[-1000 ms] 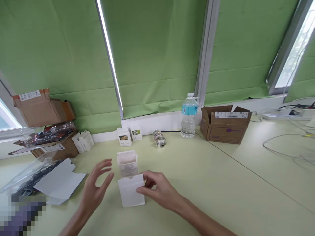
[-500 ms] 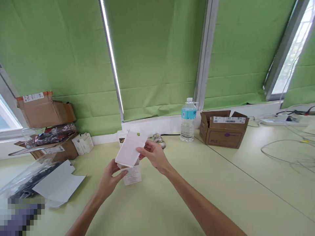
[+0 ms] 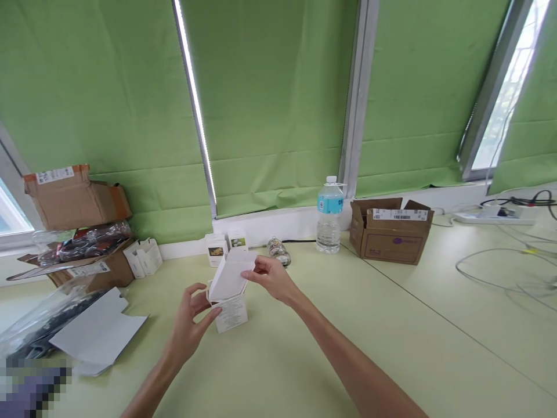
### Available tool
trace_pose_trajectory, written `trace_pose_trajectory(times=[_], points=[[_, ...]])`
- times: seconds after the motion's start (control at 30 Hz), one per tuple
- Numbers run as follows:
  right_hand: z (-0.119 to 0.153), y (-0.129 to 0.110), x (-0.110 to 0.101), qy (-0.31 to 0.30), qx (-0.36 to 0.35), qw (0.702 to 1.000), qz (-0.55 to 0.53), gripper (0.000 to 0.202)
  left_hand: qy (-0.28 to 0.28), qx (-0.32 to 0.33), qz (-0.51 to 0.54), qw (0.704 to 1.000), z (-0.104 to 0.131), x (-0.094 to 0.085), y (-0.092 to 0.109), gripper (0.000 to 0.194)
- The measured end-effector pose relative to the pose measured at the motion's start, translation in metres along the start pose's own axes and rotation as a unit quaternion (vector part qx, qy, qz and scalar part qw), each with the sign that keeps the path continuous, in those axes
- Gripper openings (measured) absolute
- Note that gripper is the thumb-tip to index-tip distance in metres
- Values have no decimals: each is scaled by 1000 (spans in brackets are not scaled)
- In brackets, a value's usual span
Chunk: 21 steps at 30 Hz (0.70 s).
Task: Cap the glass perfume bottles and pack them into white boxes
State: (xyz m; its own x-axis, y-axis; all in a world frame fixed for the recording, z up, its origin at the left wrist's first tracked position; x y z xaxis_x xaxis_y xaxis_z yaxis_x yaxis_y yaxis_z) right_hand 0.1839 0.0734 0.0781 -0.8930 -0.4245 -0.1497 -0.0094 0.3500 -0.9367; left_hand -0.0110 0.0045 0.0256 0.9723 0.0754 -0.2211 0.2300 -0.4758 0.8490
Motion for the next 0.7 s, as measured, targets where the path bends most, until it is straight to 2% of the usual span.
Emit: trace_pose_trajectory(times=[0.2, 0.53, 0.7], points=[[0, -18, 10, 13, -27, 993, 115, 26, -24, 25, -61, 998, 1, 0, 3, 35], [3, -29, 7, 32, -48, 973, 224, 24, -14, 24, -98, 995, 1, 1, 4, 33], [4, -40, 13, 39, -58, 962, 265, 26, -5, 42, -113, 993, 1, -1, 3, 29]])
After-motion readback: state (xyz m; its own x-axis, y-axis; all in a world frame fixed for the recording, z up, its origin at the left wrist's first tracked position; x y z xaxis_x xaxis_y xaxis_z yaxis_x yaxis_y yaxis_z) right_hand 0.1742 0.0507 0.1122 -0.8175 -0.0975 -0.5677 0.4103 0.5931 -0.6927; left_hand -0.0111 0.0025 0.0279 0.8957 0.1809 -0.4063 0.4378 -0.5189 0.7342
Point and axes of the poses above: each hand's wrist, its own z-axis away from the middle knuckle, its own x-axis out of the palm, y = z × x, the point moved 6 cm from there along -z, towards the middle knuckle, and after that the axes turned 5 degrees about x, right-handed, at the moved point
